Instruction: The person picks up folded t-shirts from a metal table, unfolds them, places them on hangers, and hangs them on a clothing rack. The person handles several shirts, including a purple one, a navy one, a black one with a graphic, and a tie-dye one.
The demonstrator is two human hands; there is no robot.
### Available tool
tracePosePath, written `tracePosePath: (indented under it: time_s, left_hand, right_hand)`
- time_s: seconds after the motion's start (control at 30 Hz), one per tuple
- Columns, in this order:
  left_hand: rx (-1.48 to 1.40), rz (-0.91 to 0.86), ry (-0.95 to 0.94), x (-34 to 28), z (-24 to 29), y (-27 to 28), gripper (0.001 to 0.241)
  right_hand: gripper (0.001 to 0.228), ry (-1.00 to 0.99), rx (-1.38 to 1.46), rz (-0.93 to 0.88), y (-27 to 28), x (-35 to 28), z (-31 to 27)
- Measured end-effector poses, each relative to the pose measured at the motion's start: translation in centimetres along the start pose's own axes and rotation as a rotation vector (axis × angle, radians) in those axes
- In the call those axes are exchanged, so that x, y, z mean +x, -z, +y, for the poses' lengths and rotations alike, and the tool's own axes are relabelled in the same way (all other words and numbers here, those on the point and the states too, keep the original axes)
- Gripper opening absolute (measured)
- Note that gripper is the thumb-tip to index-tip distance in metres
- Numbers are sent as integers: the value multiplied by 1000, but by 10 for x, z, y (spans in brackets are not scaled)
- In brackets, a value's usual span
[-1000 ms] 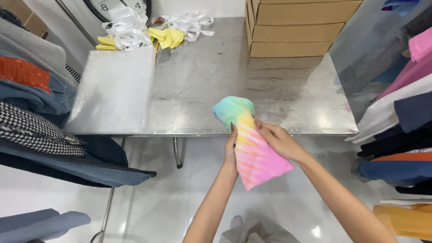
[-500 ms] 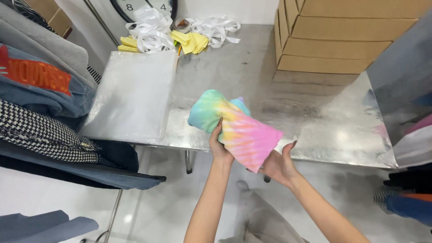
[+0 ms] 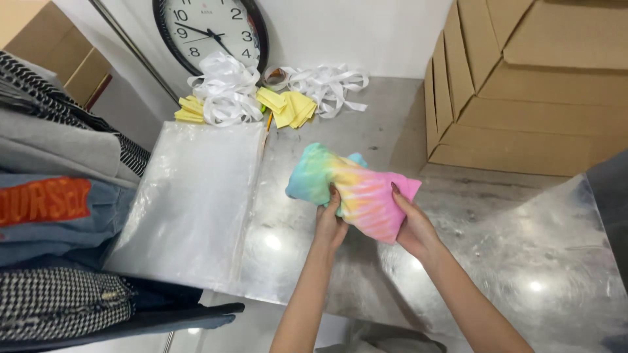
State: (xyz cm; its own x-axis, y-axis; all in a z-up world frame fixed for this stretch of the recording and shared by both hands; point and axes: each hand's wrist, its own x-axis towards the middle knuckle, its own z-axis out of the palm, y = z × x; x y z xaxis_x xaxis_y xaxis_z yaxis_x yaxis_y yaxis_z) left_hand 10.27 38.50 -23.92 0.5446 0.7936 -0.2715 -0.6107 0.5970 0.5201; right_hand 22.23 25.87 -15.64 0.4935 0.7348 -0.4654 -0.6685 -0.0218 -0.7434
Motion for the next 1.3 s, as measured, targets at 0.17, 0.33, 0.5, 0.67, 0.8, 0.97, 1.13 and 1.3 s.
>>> tracePosePath:
  time_s: [0.17,0.33,0.5,0.67,0.8,0.97,1.13,1.3]
  left_hand:
    - [-76,79,-41,52,-13,-8,52]
    - [-247,76,141,83,-11,-29,49]
    - [-249,14,320,161,-38,14,35]
    - [-345,111,312,230,-13,-5,61]
    - [-90,132,171,314,-21,3,46]
    - [65,60,227,402,-42,-27,59]
    - [317,107,346,425,-40,-39,71]
    - [1563,25,64,383,22,-70,47]
  right_hand:
    - [46,671,-217,178,25,89,19]
    - [98,297,-4,150,-3,106,-15]
    - [77,-179,133,53,48,195,-15]
    - [27,314,-205,281,94,288,-30]
    - [23,722,-651,520,104,348,-51]
    - [41,916,-911,721,69,401,-98]
    - [76,872,-1161,623,59,437,-106]
    - [58,925,-1467,517,50,434,-80]
